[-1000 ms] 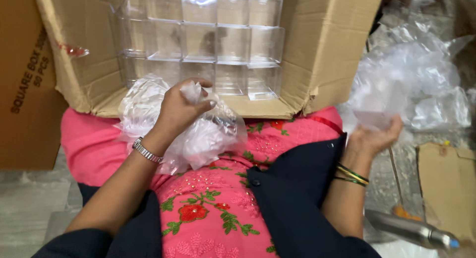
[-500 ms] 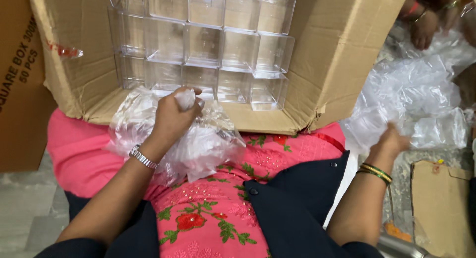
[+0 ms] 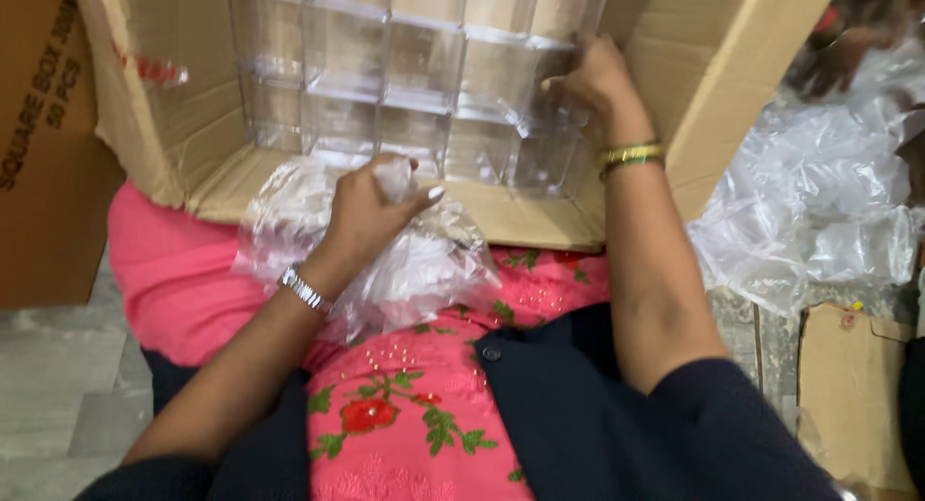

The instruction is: The person sits on the floor with an open cardboard box on their lap, places clear plastic boxes into plastic bags, wraps each box in the bag, and sets the wrapped boxes back into the cardboard box, repeating this for successive boxes.

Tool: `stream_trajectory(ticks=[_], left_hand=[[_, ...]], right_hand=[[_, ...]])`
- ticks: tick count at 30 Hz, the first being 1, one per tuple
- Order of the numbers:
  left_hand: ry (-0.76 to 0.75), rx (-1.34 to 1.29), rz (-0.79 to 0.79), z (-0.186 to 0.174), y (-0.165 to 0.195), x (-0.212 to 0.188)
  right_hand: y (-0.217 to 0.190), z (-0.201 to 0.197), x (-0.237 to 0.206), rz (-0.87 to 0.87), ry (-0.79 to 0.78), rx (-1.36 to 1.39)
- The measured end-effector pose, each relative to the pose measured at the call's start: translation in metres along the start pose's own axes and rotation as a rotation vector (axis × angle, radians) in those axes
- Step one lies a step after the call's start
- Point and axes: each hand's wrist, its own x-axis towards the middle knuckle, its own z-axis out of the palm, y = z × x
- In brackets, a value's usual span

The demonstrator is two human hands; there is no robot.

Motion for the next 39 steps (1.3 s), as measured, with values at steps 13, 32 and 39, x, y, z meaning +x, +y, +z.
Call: stream_trajectory(ticks=[13, 32, 39], left_hand=[[-0.037, -0.196, 0.04, -0.004, -0.002, -0.003], [-0.119, -0.852, 0.057, -0.009, 0.011, -0.022], [0.081, -0.716, 0.004, 0.003, 0.002, -0.022]], right_hand=[[-0.028, -0.048, -0.054, -0.442, 0.513, -0.445], [-0.081, 0.06, -0.145, -0.123, -0.086, 0.985], [-0.099, 0.049, -0.212, -0.046, -0.035, 1.004]])
